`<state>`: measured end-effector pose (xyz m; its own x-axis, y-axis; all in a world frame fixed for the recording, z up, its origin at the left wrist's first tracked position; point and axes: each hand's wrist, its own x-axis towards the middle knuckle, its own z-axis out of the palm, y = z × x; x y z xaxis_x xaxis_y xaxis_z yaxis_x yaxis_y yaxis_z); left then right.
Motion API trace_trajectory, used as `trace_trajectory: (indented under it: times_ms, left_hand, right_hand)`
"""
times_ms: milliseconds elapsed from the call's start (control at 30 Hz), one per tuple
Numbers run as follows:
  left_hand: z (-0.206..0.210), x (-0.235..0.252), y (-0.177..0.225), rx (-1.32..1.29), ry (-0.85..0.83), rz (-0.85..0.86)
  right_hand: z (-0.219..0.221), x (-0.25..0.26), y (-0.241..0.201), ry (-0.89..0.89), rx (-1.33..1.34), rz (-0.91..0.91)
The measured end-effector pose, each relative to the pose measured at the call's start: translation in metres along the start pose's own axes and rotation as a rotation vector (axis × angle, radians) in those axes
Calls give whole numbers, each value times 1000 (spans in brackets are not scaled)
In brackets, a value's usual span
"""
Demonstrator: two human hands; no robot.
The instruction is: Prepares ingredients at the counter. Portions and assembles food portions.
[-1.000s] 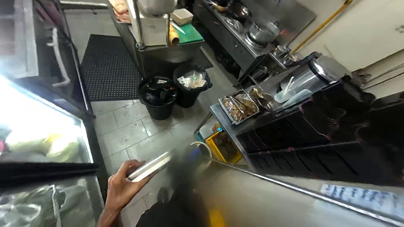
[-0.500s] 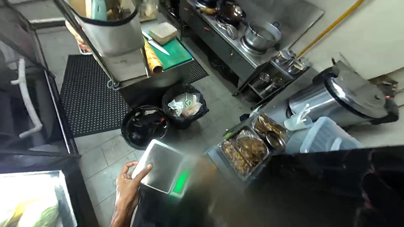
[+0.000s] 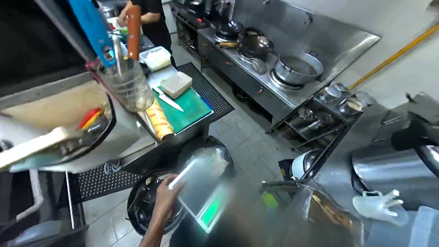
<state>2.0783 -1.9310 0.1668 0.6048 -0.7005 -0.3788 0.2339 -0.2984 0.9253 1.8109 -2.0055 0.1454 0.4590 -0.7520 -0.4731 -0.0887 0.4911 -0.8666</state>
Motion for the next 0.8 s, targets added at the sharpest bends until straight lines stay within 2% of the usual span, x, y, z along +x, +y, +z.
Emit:
trace_trajectory:
  times_ms: [100, 200, 367, 567, 700, 800]
  left_hand:
    - [49, 57, 51, 44, -161, 67]
    - [91, 107, 75, 28, -219, 71]
    - [175, 166, 81, -56, -86, -7]
    - [310, 228, 98, -204, 22, -139]
    - [390, 258, 125, -291, 106, -255]
    - [424, 274, 147, -327, 71, -241]
  right_hand:
    - [-27, 34, -43, 3, 161, 26]
    - [-67, 79, -82, -107, 203, -2]
    - [-155, 178, -139, -308, 52, -72]
    - [-270, 315, -187, -323, 103, 51]
    - [-323, 367, -263, -257, 174, 73]
    - [-351, 412, -321, -317, 109, 1]
